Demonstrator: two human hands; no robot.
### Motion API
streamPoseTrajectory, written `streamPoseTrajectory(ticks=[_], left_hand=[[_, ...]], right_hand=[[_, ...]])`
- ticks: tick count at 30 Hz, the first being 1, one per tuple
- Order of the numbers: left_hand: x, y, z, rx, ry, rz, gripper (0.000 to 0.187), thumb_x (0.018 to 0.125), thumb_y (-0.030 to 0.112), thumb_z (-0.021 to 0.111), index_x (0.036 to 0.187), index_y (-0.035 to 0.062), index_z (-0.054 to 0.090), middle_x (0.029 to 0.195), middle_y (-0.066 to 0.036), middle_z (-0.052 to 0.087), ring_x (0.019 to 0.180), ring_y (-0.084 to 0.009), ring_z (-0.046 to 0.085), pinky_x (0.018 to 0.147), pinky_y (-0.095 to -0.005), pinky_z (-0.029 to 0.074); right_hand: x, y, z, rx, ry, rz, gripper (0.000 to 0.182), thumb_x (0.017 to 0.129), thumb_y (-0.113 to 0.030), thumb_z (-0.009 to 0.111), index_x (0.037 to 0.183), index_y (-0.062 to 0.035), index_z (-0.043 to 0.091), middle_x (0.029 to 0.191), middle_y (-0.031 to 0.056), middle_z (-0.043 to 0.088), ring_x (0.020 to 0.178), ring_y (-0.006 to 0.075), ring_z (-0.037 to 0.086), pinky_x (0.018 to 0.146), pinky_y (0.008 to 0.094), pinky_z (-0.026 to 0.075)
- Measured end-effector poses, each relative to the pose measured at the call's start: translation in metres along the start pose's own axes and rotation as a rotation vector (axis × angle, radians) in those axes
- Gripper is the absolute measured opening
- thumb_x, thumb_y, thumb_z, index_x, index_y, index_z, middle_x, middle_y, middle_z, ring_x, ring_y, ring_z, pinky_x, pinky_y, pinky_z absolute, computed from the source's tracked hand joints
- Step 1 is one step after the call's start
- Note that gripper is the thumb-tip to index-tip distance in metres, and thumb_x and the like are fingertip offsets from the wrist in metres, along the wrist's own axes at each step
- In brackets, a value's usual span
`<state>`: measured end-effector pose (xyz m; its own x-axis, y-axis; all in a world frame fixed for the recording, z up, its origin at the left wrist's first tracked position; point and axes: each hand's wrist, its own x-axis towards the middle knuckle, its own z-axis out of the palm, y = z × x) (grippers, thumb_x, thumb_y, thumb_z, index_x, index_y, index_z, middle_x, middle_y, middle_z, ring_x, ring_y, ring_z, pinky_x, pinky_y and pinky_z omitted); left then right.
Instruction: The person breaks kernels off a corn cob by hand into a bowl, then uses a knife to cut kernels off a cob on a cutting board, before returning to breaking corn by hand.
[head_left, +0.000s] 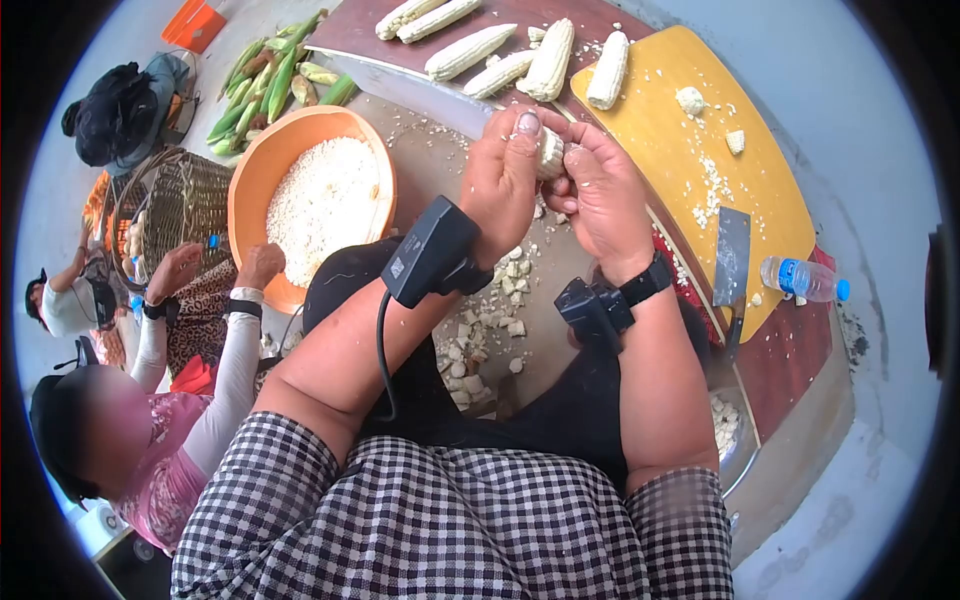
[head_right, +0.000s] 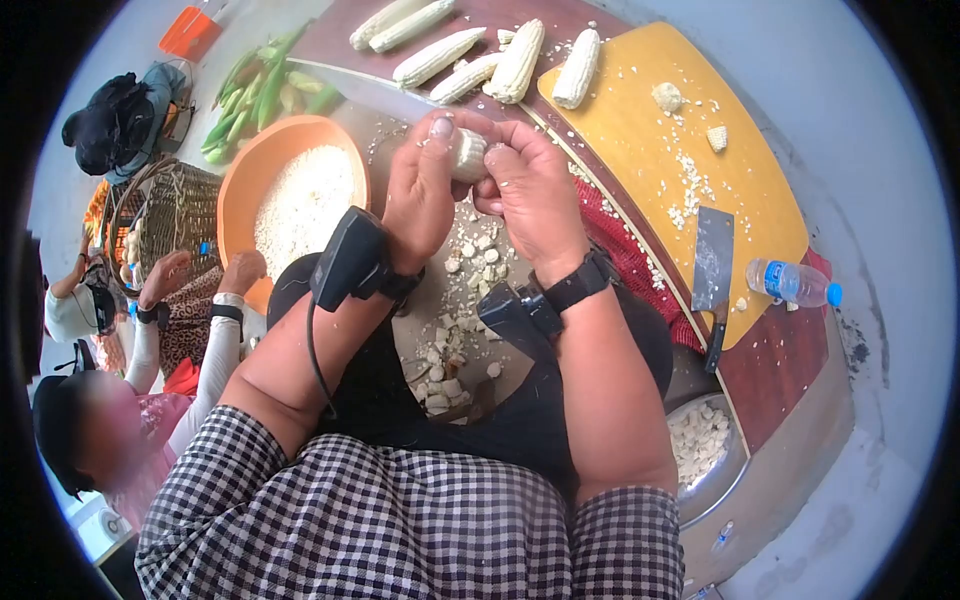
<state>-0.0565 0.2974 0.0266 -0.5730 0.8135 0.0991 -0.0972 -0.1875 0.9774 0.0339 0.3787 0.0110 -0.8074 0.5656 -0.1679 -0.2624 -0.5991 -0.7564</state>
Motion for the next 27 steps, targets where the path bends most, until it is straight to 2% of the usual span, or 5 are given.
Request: streamPoseTrajectory(ticks=[4,7,15,19,27], left_hand=[[0.001,0.003,0.001,-0.050,-0.042,-0.032,0.033,0.100,0.026,0.032,0.101,0.0000,0.052,0.092,-0.010,0.055,0.059,-0.0094,0.053,0.052,-0.0240,0.054],[0.001,0.012,0.002,-0.190,-0.037,-0.148,0.040,0.099,0.033,0.028,0.108,0.0026,0.053,0.083,-0.004,0.057,0.066,-0.0093,0.054,0.056,-0.0221,0.047],[0.008,-0.005,-0.013,-0.164,0.031,-0.270,0.045,0.098,0.035,0.025,0.109,0.0020,0.054,0.084,-0.006,0.060,0.064,-0.0115,0.056,0.053,-0.0228,0.048],[0.008,-0.002,-0.009,-0.149,0.095,-0.298,0.047,0.099,0.041,0.027,0.100,0.0047,0.057,0.078,-0.003,0.058,0.057,-0.0058,0.050,0.048,-0.0189,0.040],[0.009,-0.001,-0.009,-0.252,0.078,-0.325,0.047,0.098,0.041,0.028,0.100,0.0032,0.057,0.075,-0.004,0.058,0.052,-0.0068,0.048,0.046,-0.0193,0.039]], right_hand=[[-0.001,-0.002,0.001,0.081,-0.015,0.019,0.013,0.089,-0.005,0.047,0.100,-0.0026,0.053,0.080,0.0013,0.052,0.059,0.0058,0.046,0.048,0.0189,0.038],[-0.002,-0.008,0.008,0.183,-0.001,0.025,0.010,0.090,-0.008,0.048,0.098,-0.0028,0.053,0.082,0.0017,0.052,0.061,0.0054,0.046,0.049,0.0191,0.038],[-0.001,-0.004,0.006,0.013,-0.061,-0.052,0.010,0.088,-0.009,0.058,0.094,-0.0030,0.052,0.080,0.0009,0.051,0.061,0.0047,0.046,0.049,0.0181,0.037],[-0.002,-0.006,0.008,-0.022,-0.067,-0.075,0.009,0.088,-0.007,0.058,0.093,-0.0027,0.053,0.079,0.0007,0.051,0.061,0.0047,0.046,0.049,0.0180,0.037],[-0.005,-0.013,0.010,0.067,-0.061,-0.041,0.011,0.089,-0.006,0.055,0.099,-0.0010,0.054,0.082,0.0036,0.054,0.067,0.0069,0.051,0.054,0.0191,0.040]])
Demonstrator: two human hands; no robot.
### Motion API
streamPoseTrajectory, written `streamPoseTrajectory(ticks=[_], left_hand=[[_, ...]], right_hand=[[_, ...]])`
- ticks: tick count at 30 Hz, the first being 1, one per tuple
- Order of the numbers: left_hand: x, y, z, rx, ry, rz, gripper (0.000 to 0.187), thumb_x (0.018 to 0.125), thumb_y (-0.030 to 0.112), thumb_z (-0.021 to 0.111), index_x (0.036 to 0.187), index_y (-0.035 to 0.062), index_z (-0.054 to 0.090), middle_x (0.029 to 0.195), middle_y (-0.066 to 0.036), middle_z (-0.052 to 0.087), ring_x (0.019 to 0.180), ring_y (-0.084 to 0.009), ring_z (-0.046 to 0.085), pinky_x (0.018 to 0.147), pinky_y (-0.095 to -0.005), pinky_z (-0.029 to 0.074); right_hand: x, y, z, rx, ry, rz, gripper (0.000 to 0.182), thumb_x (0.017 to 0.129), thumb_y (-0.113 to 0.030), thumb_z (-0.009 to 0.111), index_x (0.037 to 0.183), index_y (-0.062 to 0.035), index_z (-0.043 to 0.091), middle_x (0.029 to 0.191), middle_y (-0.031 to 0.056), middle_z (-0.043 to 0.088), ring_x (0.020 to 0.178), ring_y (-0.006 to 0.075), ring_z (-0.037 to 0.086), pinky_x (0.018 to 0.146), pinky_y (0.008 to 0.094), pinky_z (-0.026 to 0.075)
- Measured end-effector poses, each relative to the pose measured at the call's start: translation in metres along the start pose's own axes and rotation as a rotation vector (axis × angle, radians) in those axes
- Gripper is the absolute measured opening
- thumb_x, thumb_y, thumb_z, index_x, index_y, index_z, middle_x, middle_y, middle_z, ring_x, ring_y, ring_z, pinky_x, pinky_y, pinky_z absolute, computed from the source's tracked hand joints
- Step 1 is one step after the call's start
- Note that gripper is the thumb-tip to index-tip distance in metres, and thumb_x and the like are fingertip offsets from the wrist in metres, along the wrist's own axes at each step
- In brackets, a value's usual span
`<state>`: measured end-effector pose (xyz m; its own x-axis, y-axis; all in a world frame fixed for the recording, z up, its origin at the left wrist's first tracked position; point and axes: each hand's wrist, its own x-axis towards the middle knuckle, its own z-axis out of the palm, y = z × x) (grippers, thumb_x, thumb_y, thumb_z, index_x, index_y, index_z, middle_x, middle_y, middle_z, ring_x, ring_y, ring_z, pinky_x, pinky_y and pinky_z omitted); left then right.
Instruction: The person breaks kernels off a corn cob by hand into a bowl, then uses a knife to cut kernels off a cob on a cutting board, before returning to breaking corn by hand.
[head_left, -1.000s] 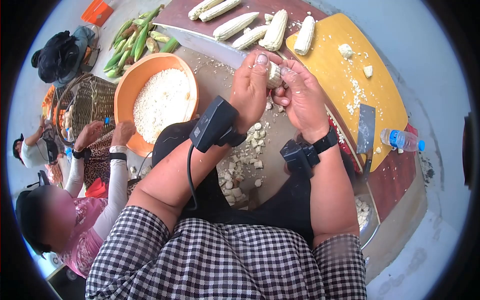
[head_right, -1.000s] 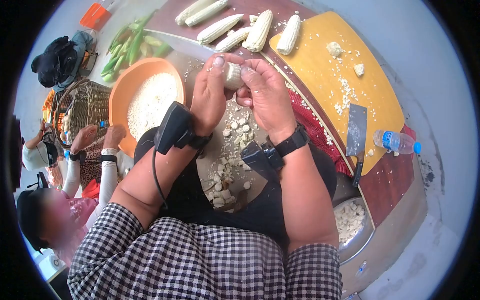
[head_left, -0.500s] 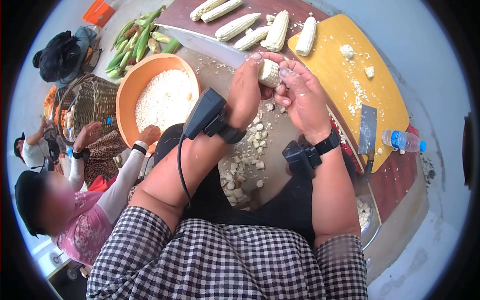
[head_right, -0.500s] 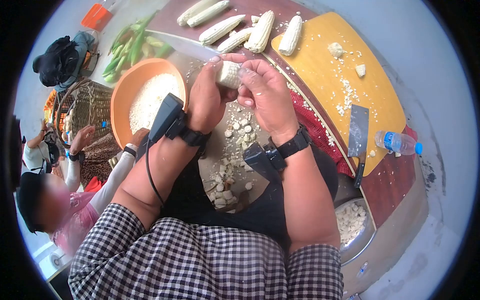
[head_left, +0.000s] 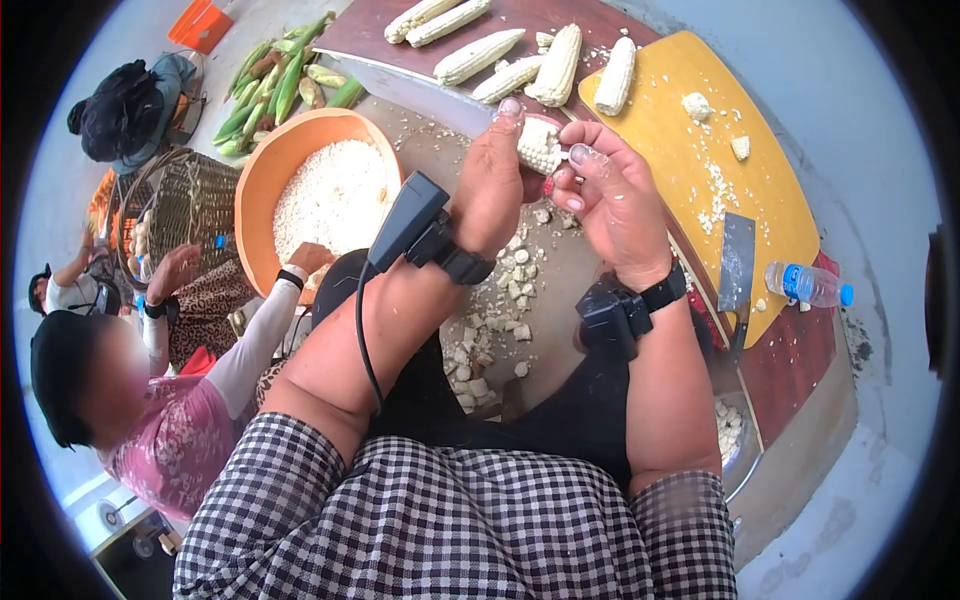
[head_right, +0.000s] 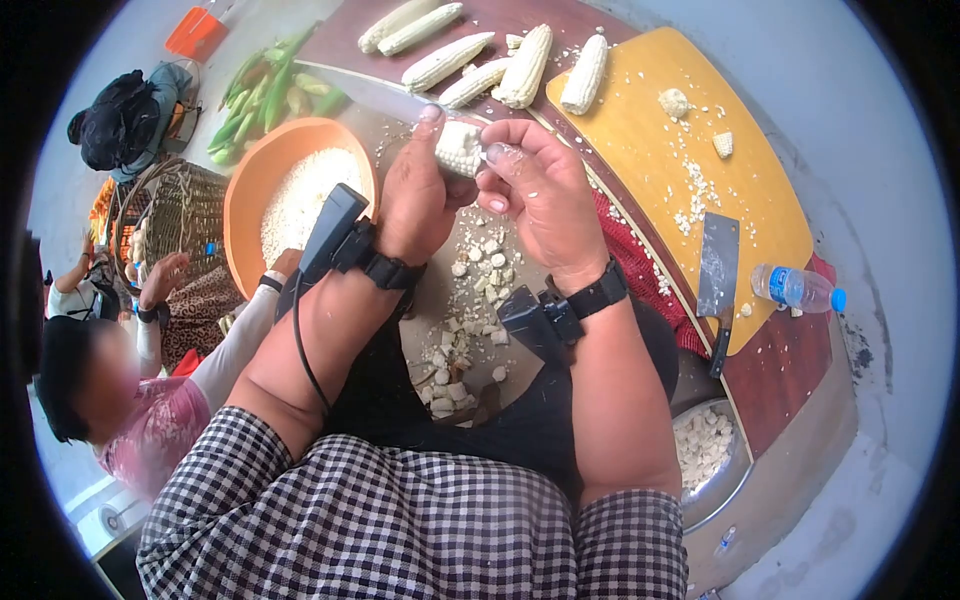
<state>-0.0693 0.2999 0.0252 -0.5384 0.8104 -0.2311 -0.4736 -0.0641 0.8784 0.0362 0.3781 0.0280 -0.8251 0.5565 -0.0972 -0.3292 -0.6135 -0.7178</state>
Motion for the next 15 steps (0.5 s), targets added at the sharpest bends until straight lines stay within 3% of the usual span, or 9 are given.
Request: streamPoseTrajectory(ticks=[7,15], left_hand=[[0.005,0.004,-0.003,-0.265,0.013,-0.186,0.035,0.097,0.033,0.033,0.098,0.0041,0.052,0.069,-0.003,0.056,0.047,-0.0058,0.042,0.042,-0.0193,0.034],[0.008,-0.001,-0.012,-0.244,-0.077,-0.180,0.037,0.097,0.034,0.033,0.093,0.0021,0.052,0.069,-0.007,0.057,0.045,-0.0090,0.043,0.041,-0.0216,0.033]], right_hand=[[0.001,0.001,-0.005,-0.199,-0.084,-0.035,0.017,0.087,-0.004,0.057,0.103,-0.0001,0.052,0.083,0.0039,0.053,0.070,0.0078,0.054,0.055,0.0191,0.042],[-0.004,-0.001,0.002,-0.383,-0.069,-0.122,0.021,0.086,-0.004,0.060,0.106,-0.0004,0.051,0.084,0.0023,0.053,0.077,0.0110,0.062,0.053,0.0179,0.042]])
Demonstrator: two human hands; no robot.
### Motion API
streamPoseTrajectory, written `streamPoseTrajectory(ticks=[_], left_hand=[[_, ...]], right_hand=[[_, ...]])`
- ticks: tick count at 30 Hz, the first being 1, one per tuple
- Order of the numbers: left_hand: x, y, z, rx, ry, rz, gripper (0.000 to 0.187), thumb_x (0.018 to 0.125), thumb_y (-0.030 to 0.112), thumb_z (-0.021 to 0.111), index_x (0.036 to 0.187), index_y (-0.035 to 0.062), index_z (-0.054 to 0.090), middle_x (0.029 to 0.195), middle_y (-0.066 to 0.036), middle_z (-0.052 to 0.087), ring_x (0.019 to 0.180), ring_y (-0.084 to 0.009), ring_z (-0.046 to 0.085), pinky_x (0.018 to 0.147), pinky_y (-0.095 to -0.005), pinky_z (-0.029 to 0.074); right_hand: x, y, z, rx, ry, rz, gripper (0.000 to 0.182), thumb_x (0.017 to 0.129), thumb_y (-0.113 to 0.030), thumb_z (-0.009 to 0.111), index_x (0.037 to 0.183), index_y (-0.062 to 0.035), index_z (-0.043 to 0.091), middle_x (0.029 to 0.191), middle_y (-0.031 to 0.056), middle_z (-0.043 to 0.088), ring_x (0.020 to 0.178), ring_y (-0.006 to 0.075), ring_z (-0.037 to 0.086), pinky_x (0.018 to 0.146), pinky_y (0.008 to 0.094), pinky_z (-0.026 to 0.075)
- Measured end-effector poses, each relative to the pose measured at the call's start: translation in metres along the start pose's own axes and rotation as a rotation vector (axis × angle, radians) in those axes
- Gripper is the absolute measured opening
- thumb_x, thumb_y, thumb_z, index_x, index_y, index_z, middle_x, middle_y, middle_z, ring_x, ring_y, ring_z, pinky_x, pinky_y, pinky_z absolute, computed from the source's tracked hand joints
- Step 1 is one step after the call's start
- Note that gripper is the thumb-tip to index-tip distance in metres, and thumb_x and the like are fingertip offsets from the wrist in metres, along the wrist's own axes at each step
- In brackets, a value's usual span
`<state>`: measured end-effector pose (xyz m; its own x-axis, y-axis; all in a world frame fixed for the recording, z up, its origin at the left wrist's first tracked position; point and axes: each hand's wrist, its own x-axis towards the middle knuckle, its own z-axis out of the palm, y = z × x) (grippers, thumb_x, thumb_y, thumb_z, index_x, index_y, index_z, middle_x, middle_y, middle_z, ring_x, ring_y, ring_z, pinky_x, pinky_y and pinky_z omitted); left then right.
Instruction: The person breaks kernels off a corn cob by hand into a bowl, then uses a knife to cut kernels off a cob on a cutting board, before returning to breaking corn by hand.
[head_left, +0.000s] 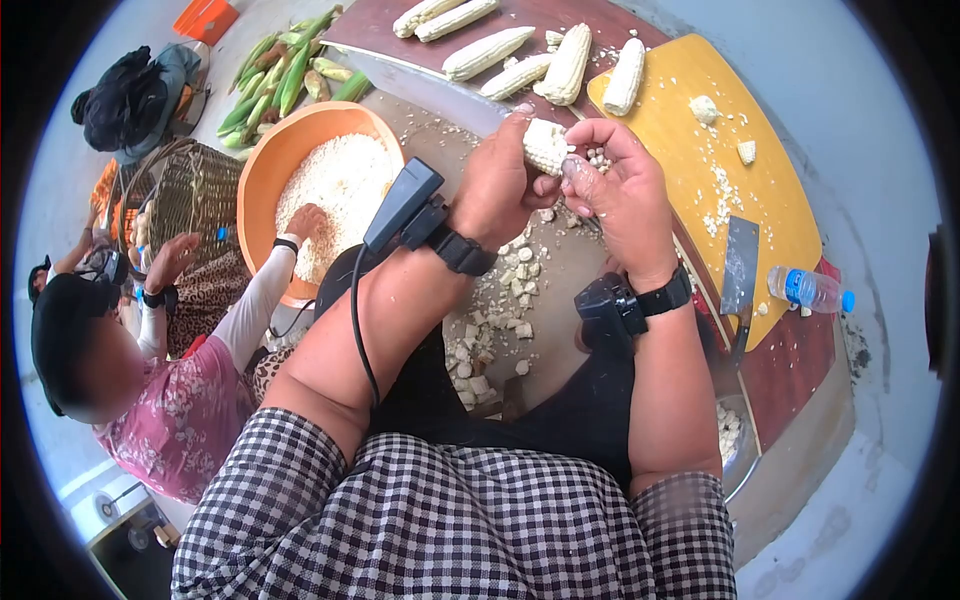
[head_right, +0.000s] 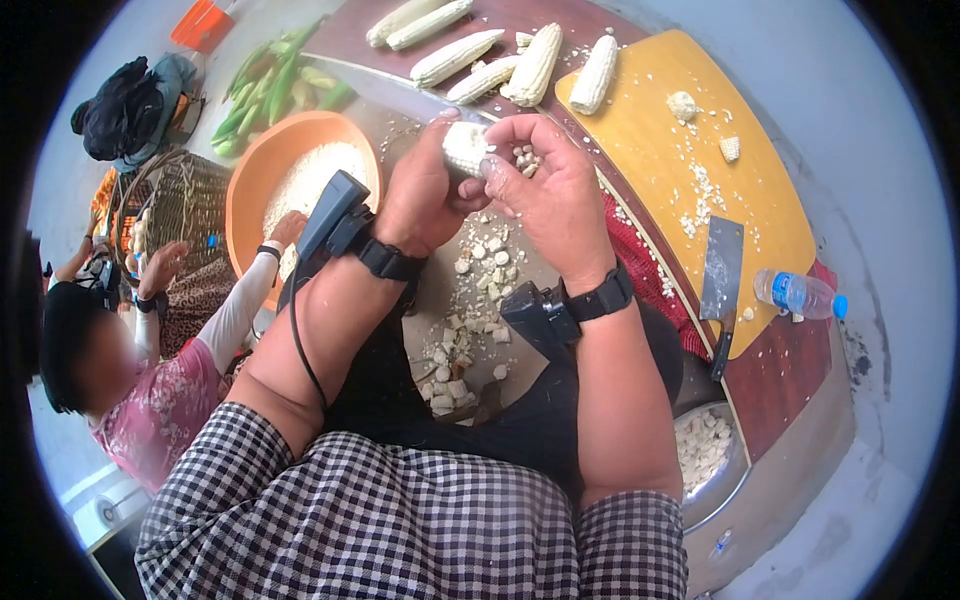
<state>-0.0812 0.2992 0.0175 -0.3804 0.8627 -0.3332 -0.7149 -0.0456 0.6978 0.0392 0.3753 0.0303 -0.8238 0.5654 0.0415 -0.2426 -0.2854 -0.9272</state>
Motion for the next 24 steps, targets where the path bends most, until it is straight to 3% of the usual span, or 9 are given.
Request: streamPoseTrajectory(ticks=[7,16,22,24], left_hand=[[-0.002,0.004,0.007,0.120,0.103,-0.022,0.039,0.096,0.035,0.033,0.093,0.0019,0.053,0.066,-0.005,0.054,0.043,-0.0096,0.039,0.040,-0.0228,0.028],[-0.006,0.006,0.008,0.225,-0.005,0.028,0.035,0.096,0.033,0.032,0.093,0.0057,0.053,0.063,-0.002,0.048,0.041,-0.0079,0.031,0.039,-0.0220,0.023],[-0.009,0.012,0.008,0.554,0.004,0.120,0.042,0.098,0.037,0.030,0.087,0.0050,0.055,0.058,0.002,0.043,0.044,-0.0058,0.032,0.040,-0.0210,0.023],[-0.007,0.014,0.004,0.634,-0.049,0.131,0.042,0.099,0.038,0.032,0.081,0.0052,0.050,0.059,0.001,0.044,0.048,-0.0078,0.039,0.045,-0.0243,0.032]], right_hand=[[-0.002,0.001,0.001,-0.111,0.029,-0.007,0.015,0.087,-0.004,0.060,0.100,0.0003,0.054,0.079,0.0008,0.054,0.065,0.0061,0.055,0.052,0.0181,0.042],[-0.001,-0.001,-0.008,0.075,0.084,0.119,0.013,0.091,-0.009,0.057,0.098,0.0012,0.056,0.074,0.0048,0.058,0.060,0.0073,0.054,0.047,0.0185,0.040],[-0.003,-0.002,-0.009,0.022,0.085,0.165,0.014,0.090,-0.010,0.057,0.097,0.0027,0.057,0.073,0.0064,0.058,0.058,0.0082,0.054,0.046,0.0192,0.040],[-0.005,-0.005,-0.009,-0.058,0.109,0.183,0.014,0.090,-0.009,0.057,0.095,0.0032,0.058,0.072,0.0066,0.059,0.057,0.0083,0.054,0.045,0.0194,0.041]])
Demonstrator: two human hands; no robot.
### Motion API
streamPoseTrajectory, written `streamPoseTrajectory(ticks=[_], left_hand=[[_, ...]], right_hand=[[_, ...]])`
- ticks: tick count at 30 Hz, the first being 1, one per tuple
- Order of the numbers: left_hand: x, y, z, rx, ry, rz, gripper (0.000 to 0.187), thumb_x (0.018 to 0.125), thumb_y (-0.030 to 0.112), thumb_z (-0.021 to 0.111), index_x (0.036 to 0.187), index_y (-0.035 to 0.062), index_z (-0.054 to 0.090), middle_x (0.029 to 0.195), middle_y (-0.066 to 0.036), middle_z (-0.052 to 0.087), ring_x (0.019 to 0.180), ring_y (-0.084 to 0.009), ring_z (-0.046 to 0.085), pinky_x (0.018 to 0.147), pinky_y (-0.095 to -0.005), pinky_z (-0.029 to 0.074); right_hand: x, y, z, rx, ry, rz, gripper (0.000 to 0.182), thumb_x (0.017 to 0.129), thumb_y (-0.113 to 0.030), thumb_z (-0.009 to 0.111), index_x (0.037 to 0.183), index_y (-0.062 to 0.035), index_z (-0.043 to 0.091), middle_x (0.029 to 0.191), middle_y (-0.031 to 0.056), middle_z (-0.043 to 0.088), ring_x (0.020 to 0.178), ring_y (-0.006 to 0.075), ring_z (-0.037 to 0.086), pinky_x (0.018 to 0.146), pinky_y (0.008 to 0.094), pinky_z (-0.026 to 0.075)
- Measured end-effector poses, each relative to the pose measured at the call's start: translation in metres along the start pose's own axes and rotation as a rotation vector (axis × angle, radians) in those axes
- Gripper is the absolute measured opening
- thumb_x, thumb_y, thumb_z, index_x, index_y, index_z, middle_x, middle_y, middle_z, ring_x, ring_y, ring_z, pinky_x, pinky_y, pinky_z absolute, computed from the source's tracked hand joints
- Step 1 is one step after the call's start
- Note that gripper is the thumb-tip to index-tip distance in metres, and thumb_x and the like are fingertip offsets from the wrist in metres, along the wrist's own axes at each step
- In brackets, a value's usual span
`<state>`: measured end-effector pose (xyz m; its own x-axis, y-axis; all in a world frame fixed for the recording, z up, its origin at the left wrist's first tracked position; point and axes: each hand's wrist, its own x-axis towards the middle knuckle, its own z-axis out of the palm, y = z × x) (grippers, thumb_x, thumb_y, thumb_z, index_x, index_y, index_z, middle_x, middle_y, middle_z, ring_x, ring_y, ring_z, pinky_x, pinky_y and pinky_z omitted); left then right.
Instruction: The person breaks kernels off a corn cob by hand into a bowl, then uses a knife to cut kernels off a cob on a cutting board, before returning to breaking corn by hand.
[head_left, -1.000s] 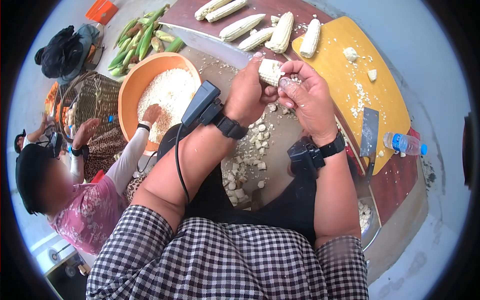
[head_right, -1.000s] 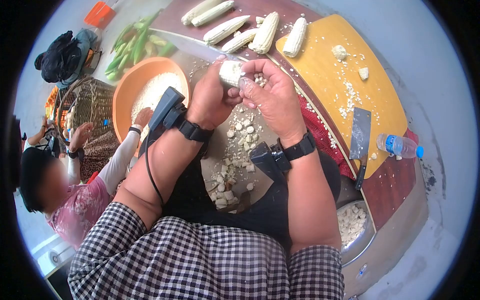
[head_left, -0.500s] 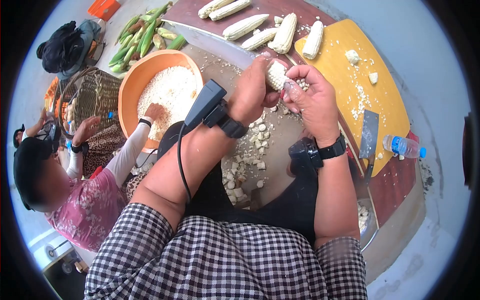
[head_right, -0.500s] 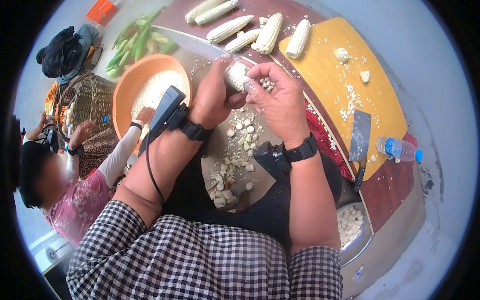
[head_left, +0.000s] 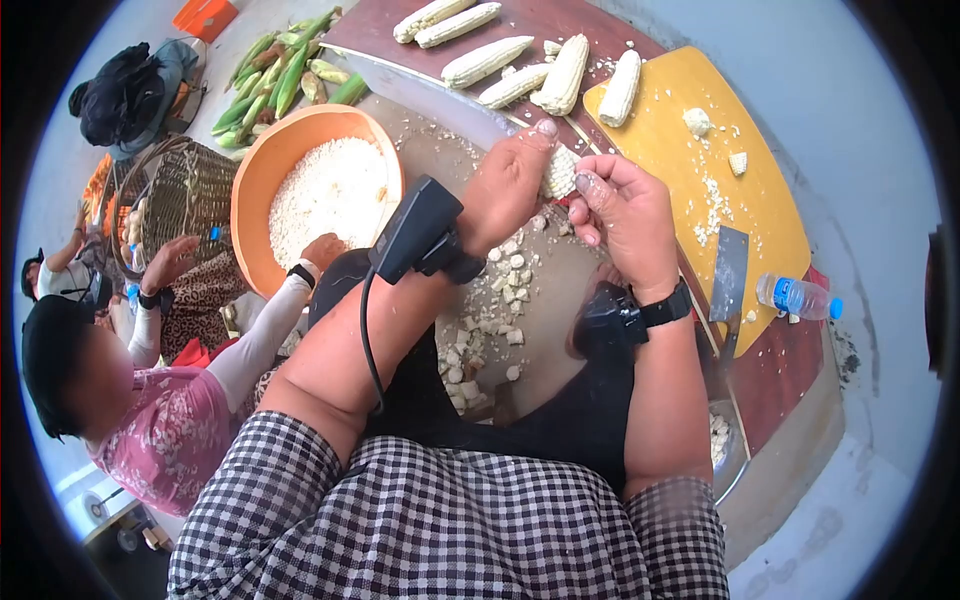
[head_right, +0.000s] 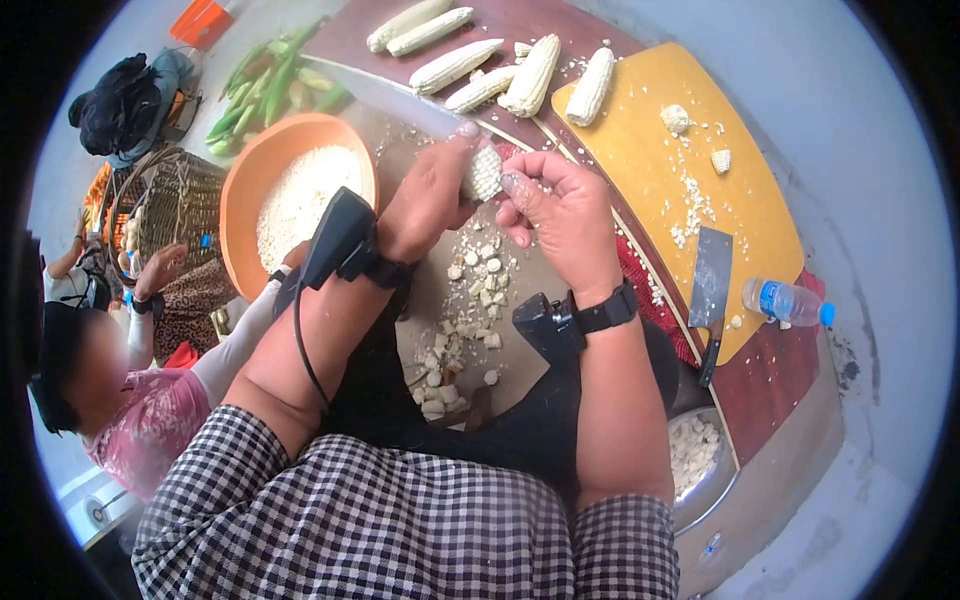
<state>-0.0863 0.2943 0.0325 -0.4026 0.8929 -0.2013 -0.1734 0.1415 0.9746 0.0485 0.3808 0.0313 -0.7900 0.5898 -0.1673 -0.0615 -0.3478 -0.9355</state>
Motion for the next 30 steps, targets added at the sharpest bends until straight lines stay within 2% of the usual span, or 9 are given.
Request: streamPoseTrajectory(ticks=[1,4,9,21,27,30], left_hand=[[0.001,-0.001,-0.002,0.039,-0.026,0.011,0.042,0.099,0.039,0.033,0.078,0.0053,0.048,0.059,0.000,0.045,0.051,-0.0087,0.042,0.047,-0.0260,0.037],[0.003,-0.008,-0.003,0.116,-0.028,0.032,0.043,0.099,0.038,0.032,0.078,0.0037,0.047,0.060,-0.001,0.045,0.055,-0.0092,0.043,0.052,-0.0284,0.038],[0.001,-0.007,-0.001,0.106,0.024,0.002,0.043,0.099,0.037,0.033,0.077,0.0031,0.046,0.059,-0.001,0.043,0.055,-0.0099,0.042,0.051,-0.0293,0.038],[-0.005,-0.004,0.001,-0.050,0.033,-0.023,0.043,0.099,0.038,0.032,0.074,0.0059,0.045,0.055,0.002,0.038,0.050,-0.0073,0.037,0.045,-0.0270,0.033],[-0.011,0.003,-0.001,-0.073,0.058,-0.030,0.045,0.099,0.041,0.032,0.071,0.0065,0.044,0.054,0.002,0.036,0.048,-0.0073,0.037,0.043,-0.0262,0.032],[-0.010,0.004,-0.003,-0.092,0.060,-0.069,0.046,0.098,0.042,0.033,0.071,0.0062,0.044,0.054,0.001,0.036,0.048,-0.0077,0.038,0.043,-0.0263,0.033]], right_hand=[[0.000,-0.001,0.001,-0.039,0.024,-0.006,0.013,0.090,-0.009,0.057,0.095,0.0034,0.058,0.072,0.0067,0.059,0.056,0.0084,0.054,0.045,0.0195,0.041],[-0.004,-0.001,0.007,-0.135,0.092,-0.027,0.013,0.090,-0.008,0.057,0.094,0.0037,0.059,0.070,0.0067,0.058,0.054,0.0084,0.054,0.044,0.0194,0.041],[-0.005,0.008,0.016,-0.164,0.172,-0.088,0.012,0.091,-0.008,0.056,0.095,0.0031,0.058,0.065,0.0060,0.056,0.051,0.0082,0.052,0.043,0.0195,0.041],[-0.008,0.010,0.020,0.305,0.114,0.004,0.014,0.092,-0.012,0.055,0.099,0.0002,0.053,0.067,0.0036,0.053,0.052,0.0077,0.049,0.042,0.0190,0.037],[-0.007,0.007,0.017,0.227,-0.004,0.009,0.012,0.091,-0.010,0.056,0.097,-0.0006,0.052,0.070,0.0016,0.052,0.057,0.0060,0.050,0.043,0.0181,0.037],[-0.009,0.003,0.021,0.195,0.004,0.012,0.010,0.091,-0.007,0.055,0.097,-0.0004,0.051,0.071,0.0015,0.051,0.057,0.0059,0.050,0.043,0.0177,0.037]])
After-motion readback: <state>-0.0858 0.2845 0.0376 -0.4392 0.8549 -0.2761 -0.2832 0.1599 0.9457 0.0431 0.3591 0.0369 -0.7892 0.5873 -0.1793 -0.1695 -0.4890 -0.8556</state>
